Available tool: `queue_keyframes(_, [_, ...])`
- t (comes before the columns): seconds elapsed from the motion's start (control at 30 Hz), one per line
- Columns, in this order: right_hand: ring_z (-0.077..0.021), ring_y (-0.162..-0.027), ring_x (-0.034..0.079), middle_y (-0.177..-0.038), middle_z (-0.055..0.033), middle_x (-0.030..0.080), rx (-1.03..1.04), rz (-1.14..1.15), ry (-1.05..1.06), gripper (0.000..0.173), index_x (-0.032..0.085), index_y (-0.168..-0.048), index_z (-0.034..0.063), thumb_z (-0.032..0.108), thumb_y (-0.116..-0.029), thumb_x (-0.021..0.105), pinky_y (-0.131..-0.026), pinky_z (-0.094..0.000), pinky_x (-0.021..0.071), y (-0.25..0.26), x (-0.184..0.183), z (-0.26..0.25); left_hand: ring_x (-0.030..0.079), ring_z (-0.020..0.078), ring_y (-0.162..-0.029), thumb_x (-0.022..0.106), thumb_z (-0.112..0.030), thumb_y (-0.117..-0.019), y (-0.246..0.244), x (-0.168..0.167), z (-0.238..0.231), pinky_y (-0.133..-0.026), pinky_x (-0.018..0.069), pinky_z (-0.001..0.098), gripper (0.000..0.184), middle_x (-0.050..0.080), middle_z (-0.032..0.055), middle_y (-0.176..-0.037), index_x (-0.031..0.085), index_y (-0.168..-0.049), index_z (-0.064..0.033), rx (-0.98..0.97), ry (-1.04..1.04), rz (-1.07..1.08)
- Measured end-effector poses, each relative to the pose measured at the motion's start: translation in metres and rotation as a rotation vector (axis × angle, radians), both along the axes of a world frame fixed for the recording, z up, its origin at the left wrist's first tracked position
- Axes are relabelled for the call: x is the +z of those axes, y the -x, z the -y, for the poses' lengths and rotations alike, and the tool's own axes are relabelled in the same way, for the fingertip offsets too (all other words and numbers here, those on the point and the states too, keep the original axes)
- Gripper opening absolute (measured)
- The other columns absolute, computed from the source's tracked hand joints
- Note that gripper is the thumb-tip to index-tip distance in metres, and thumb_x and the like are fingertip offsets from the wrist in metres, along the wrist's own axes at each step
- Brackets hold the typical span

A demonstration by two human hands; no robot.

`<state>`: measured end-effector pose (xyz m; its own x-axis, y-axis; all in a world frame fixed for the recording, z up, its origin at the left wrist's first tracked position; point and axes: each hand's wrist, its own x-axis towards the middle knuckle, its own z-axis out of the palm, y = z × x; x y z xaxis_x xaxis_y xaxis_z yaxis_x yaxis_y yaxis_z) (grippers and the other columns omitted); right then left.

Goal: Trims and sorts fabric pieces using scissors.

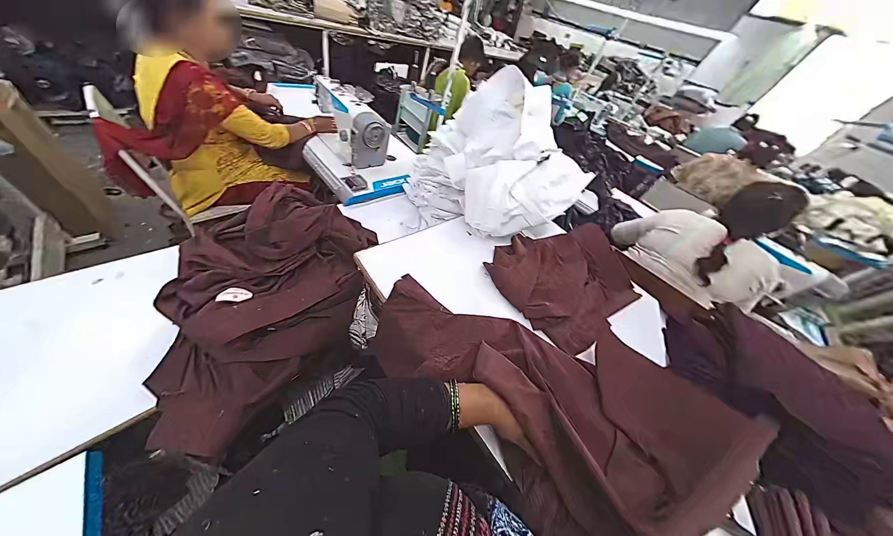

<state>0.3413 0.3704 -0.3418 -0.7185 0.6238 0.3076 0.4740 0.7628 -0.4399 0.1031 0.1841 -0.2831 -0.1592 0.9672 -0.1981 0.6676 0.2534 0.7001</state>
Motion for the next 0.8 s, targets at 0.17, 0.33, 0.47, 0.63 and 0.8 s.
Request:
queue_keyframes(0.17, [-0.045, -0.134, 0.054, -0.14, -0.0308, 0.057, -0.192, 0.306, 0.208, 0.061, 0.052, -0.143, -0.0071, 0.042, -0.1064, 0.05, -0.111, -0.0646, 0.0382, -0.001, 0.006, 0.003, 0.061, 0.0242, -0.123, 0.055, -0.033, -0.1057, 0.028, 0.07, -0.052, -0.11, 0.0428, 0.0424, 0.041, 0.068, 0.0188, -0.127, 0.069, -0.125, 0.0011, -0.137, -0.181, 0.056])
queue_keyframes(0.33, [-0.0523, -0.137, 0.046, -0.146, -0.0354, 0.049, -0.182, 0.041, -0.065, 0.076, 0.054, -0.139, -0.011, 0.051, -0.096, 0.057, -0.114, -0.0668, 0.0318, 0.005, -0.011, -0.019, 0.061, 0.0298, -0.126, 0.049, -0.038, -0.107, 0.153, 0.116, -0.115, -0.11, 0.0455, 0.0475, 0.049, 0.065, 0.0232, -0.13, 0.062, -0.132, 0.0029, 0.47, -0.538, -0.104])
queue_keyframes(0.47, [-0.054, -0.139, 0.043, -0.149, -0.0321, 0.048, -0.092, -0.06, -0.148, 0.071, 0.062, -0.135, -0.0033, 0.053, -0.0933, 0.054, -0.11, -0.0719, 0.03, 0.008, -0.017, -0.035, 0.059, 0.0453, -0.124, 0.025, -0.061, -0.1078, 0.185, 0.134, -0.132, -0.104, 0.0441, 0.0628, 0.082, 0.059, 0.0341, -0.131, 0.057, -0.13, 0.0117, 0.68, -0.17, 0.07])
queue_keyframes(0.63, [-0.0489, -0.143, 0.04, -0.153, -0.0259, 0.047, -0.054, 0.034, -0.12, 0.07, 0.06, -0.141, 0.004, 0.057, -0.0975, 0.047, -0.114, -0.068, 0.0302, 0.018, -0.018, -0.042, 0.069, 0.0357, -0.104, 0.051, -0.026, -0.1074, 0.071, 0.042, -0.121, -0.095, 0.051, 0.0575, 0.036, 0.073, 0.0213, -0.106, 0.072, -0.11, 0.0025, -0.2, -0.2, -0.199])
queue_keyframes(0.8, [-0.0422, -0.151, 0.03, -0.16, -0.0198, 0.041, -0.014, 0.175, 0.037, 0.084, 0.05, -0.151, 0.0076, 0.07, -0.095, 0.045, -0.12, -0.0625, 0.0223, 0.039, -0.009, -0.055, 0.008, 0.0359, -0.159, 0.045, -0.063, -0.1008, -0.014, -0.044, -0.083, -0.125, 0.0054, 0.0614, 0.089, 0.013, 0.0202, -0.171, 0.024, -0.162, -0.0014, -0.273, 0.023, -0.391])
